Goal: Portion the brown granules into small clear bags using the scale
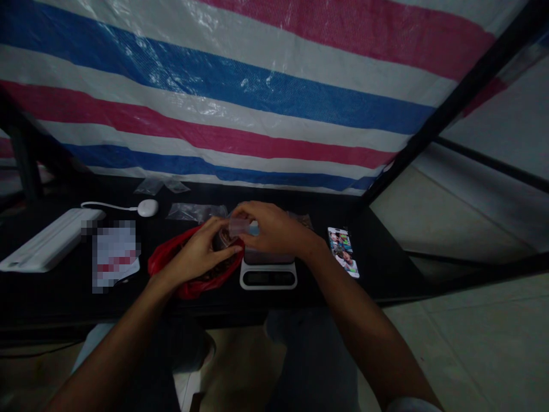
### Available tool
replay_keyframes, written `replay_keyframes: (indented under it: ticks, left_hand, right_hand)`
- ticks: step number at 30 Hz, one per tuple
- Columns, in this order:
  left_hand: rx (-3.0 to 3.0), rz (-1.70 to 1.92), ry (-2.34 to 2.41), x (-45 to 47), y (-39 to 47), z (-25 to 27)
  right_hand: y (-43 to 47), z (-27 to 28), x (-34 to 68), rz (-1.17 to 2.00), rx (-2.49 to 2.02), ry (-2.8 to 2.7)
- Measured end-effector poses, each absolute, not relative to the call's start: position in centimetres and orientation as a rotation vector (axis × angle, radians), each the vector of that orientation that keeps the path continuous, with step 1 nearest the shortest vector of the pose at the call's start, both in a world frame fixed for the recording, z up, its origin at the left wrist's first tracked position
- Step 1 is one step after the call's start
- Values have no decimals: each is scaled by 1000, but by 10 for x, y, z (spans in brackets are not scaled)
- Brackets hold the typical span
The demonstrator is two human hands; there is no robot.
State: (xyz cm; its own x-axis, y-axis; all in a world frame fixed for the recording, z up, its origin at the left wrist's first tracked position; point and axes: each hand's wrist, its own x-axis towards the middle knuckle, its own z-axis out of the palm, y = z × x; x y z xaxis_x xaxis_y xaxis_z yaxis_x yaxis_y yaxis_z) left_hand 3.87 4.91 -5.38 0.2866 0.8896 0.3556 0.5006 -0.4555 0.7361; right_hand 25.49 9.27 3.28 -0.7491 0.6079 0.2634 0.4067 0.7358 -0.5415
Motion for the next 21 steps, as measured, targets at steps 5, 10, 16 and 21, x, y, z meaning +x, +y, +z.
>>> replay_keyframes:
  ticks: [5,10,16,21]
  left_hand:
    - [1888,1084,1205,37,47,-55]
    - [1761,1385,1113,40,46,-48]
    - [1664,1673,1058,43,53,-38]
    - [1738,1475,1367,45,58,-35]
  right_hand:
    - [94,3,283,655,-927,-2299]
    - [92,-28,299,565,-1051,-2290]
    - [64,-29,366,254,-1233,-1969]
    - [8,-77,434,-280,-1463,-1892]
